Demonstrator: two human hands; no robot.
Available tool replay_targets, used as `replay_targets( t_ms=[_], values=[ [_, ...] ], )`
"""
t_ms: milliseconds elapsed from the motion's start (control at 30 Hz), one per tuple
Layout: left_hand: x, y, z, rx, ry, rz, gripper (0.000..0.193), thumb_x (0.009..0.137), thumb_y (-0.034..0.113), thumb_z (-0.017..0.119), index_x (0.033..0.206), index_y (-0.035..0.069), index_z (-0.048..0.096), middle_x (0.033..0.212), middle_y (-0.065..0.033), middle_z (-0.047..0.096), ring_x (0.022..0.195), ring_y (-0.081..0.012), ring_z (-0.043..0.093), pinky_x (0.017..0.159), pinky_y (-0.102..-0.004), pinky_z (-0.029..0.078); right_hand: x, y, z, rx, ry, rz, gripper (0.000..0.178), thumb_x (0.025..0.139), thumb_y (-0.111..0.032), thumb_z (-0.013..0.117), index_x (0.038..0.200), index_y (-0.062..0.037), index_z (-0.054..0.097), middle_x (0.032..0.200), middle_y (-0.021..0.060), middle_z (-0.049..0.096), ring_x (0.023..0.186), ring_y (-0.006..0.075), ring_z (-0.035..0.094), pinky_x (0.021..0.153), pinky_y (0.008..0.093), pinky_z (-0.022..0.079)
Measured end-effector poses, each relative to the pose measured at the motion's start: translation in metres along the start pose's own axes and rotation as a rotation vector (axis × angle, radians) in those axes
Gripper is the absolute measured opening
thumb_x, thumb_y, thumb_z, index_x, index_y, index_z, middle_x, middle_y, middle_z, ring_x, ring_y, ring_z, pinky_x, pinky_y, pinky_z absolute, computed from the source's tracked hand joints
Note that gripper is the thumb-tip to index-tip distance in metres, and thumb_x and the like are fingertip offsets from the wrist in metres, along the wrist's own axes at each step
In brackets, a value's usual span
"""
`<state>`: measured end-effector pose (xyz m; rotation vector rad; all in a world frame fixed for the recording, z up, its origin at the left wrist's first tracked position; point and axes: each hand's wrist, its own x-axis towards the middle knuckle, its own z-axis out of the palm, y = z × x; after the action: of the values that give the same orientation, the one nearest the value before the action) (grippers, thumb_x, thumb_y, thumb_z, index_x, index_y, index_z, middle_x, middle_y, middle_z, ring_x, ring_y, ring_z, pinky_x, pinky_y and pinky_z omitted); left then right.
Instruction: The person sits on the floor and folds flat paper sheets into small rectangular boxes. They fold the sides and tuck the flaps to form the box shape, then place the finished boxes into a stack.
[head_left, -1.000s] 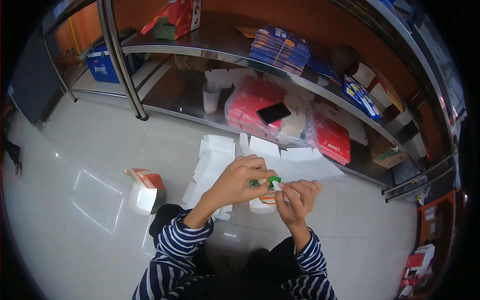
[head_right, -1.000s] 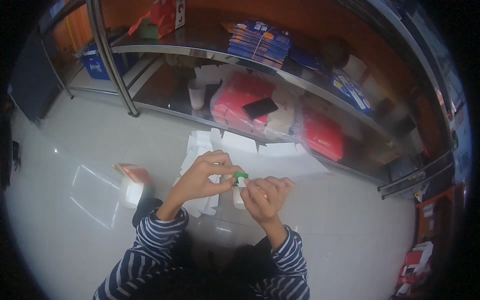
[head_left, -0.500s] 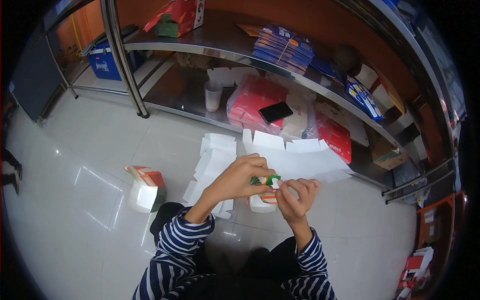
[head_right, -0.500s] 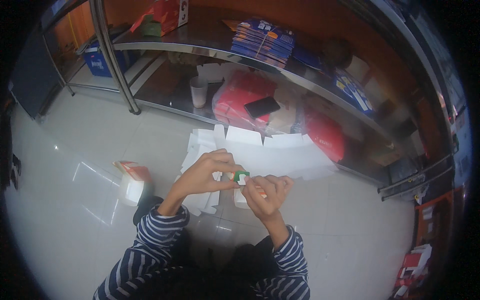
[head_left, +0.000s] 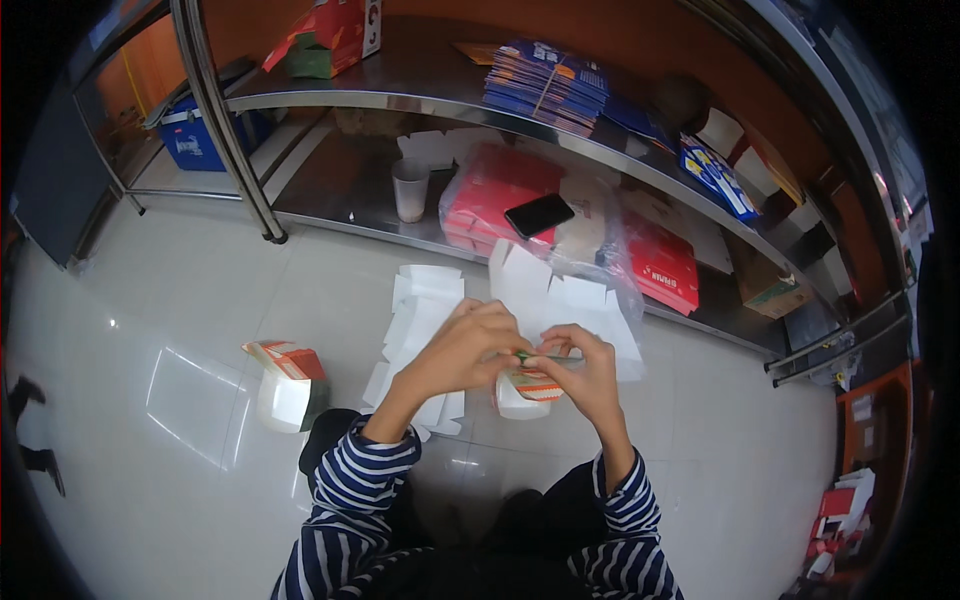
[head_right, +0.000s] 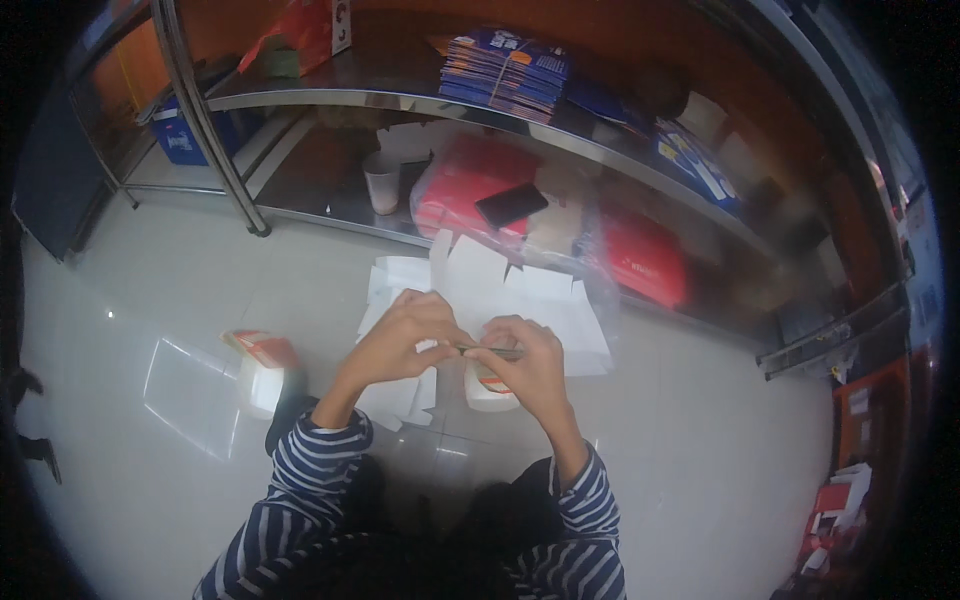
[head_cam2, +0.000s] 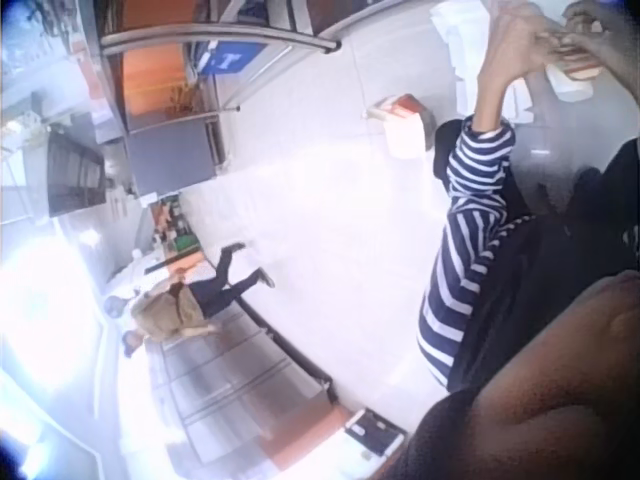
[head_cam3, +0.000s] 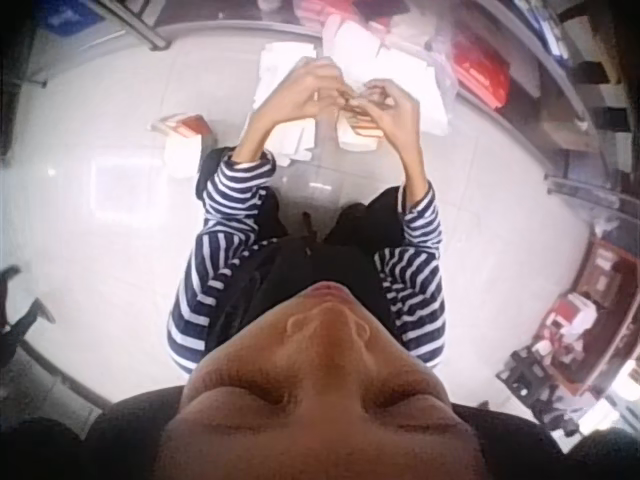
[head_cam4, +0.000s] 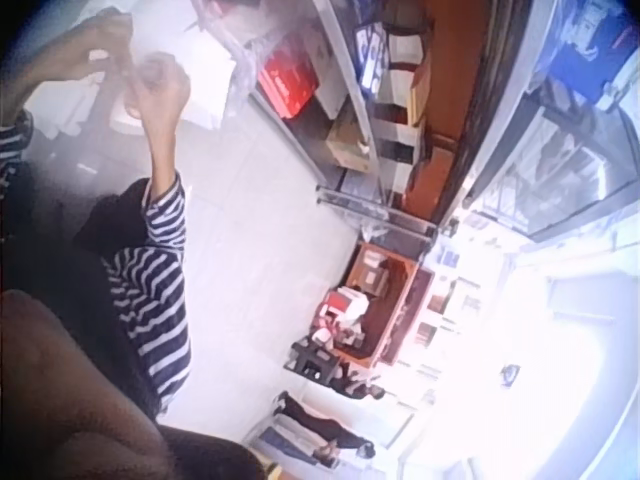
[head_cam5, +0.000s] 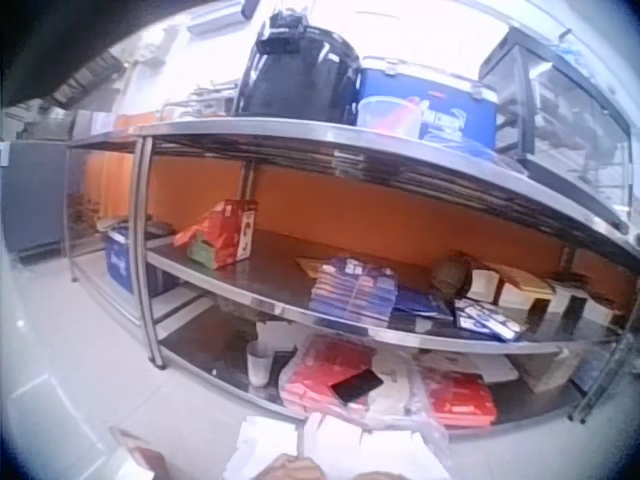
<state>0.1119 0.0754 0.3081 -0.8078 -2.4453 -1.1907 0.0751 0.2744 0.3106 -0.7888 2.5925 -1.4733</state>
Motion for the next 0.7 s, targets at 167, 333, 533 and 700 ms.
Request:
replay_targets(
  t_ms=[167, 333, 533, 700],
  values=[
    [-0.002, -0.022, -0.02, -0.192, 0.15, -0.155, 0.014, 0.076, 0.009, 0.062, 0.089, 0.003, 0.061, 0.085, -0.0079, 0.056, 0.087, -0.0237, 0.049, 0.081, -0.033, 0.037, 0.003, 0.01, -0.023, -0.608, 0.184, -0.358, 0.032, 0.066, -0.024, 0.074, 0.093, -0.009, 0.063, 0.086, 0.0006, 0.063, 0.088, 0.018, 0.055, 0.084, 0.0363, 0.032],
    [-0.007, -0.031, -0.024, -0.13, 0.276, -0.316, 0.016, 0.08, 0.012, 0.059, 0.094, 0.004, 0.059, 0.097, -0.0074, 0.053, 0.095, -0.0237, 0.046, 0.085, -0.0363, 0.035, 0.009, 0.029, -0.028, -0.529, 0.149, -0.342, 0.014, 0.072, -0.017, 0.067, 0.084, -0.009, 0.065, 0.072, 0.0035, 0.063, 0.073, 0.021, 0.058, 0.076, 0.0355, 0.035],
    [-0.001, -0.02, 0.006, 0.595, 0.304, -0.144, 0.026, 0.08, 0.023, 0.062, 0.105, 0.018, 0.061, 0.121, -0.0002, 0.051, 0.123, -0.0255, 0.036, 0.1, -0.055, 0.009, 0.01, 0.034, -0.024, -0.546, 0.027, -0.309, 0.017, 0.074, -0.017, 0.065, 0.088, -0.008, 0.064, 0.069, 0.0061, 0.062, 0.067, 0.0224, 0.057, 0.07, 0.0348, 0.037],
    [-0.005, -0.023, 0.028, 0.507, 0.174, -0.104, 0.021, 0.079, 0.023, 0.063, 0.1, 0.019, 0.065, 0.117, -0.0001, 0.056, 0.123, -0.0252, 0.037, 0.1, -0.0574, 0.01, 0.008, 0.041, -0.015, -0.475, -0.023, -0.427, 0.02, 0.073, -0.019, 0.065, 0.088, -0.007, 0.062, 0.079, 0.0085, 0.061, 0.07, 0.0237, 0.057, 0.067, 0.0359, 0.039]
  ],
)
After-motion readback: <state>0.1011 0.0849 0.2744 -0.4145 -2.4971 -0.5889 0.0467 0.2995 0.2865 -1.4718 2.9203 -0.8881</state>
